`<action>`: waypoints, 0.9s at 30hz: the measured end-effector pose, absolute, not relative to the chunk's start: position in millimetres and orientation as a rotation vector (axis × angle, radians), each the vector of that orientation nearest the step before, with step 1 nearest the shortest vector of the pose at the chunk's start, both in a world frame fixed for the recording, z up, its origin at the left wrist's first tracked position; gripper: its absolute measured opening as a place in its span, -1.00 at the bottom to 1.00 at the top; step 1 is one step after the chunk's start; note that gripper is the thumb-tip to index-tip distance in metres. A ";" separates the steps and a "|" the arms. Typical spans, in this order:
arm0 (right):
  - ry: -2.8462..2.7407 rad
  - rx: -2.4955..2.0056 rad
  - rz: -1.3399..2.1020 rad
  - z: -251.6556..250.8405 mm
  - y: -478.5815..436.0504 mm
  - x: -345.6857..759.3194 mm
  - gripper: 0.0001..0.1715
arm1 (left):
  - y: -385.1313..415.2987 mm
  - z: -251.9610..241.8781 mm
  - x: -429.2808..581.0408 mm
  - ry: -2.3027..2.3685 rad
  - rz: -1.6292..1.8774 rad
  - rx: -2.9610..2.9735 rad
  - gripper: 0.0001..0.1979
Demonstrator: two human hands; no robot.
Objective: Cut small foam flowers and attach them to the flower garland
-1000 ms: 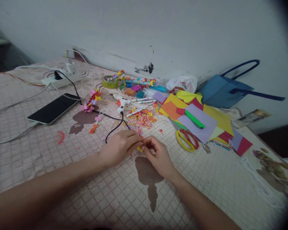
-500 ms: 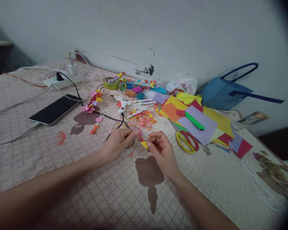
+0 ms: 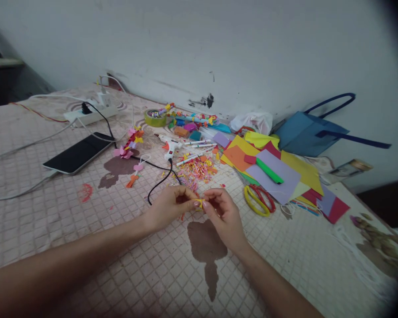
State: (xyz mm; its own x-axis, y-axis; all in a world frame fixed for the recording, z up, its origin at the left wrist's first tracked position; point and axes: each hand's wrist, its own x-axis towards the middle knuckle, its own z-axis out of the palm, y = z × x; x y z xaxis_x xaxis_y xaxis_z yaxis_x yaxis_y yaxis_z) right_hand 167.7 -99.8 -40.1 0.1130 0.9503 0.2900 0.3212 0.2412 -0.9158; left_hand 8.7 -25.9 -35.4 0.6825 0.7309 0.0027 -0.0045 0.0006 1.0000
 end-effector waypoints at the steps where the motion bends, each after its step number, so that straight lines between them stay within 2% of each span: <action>1: -1.410 -1.289 0.755 -39.7 -99.2 168.1 -0.86 | -26.0 -34.6 8.5 0.648 0.640 1.465 -0.79; 4: -1.372 -1.316 0.815 -39.0 -97.8 169.3 -0.94 | -26.2 -33.4 8.4 0.676 0.626 1.451 -0.77; 14: -1.321 -1.373 0.887 -36.6 -97.7 167.6 -0.86 | -24.8 -35.9 9.9 0.711 0.611 1.489 -0.76; 27: -1.323 -1.355 0.922 -39.2 -97.5 167.9 -0.86 | -25.7 -36.6 10.0 0.692 0.635 1.498 -0.80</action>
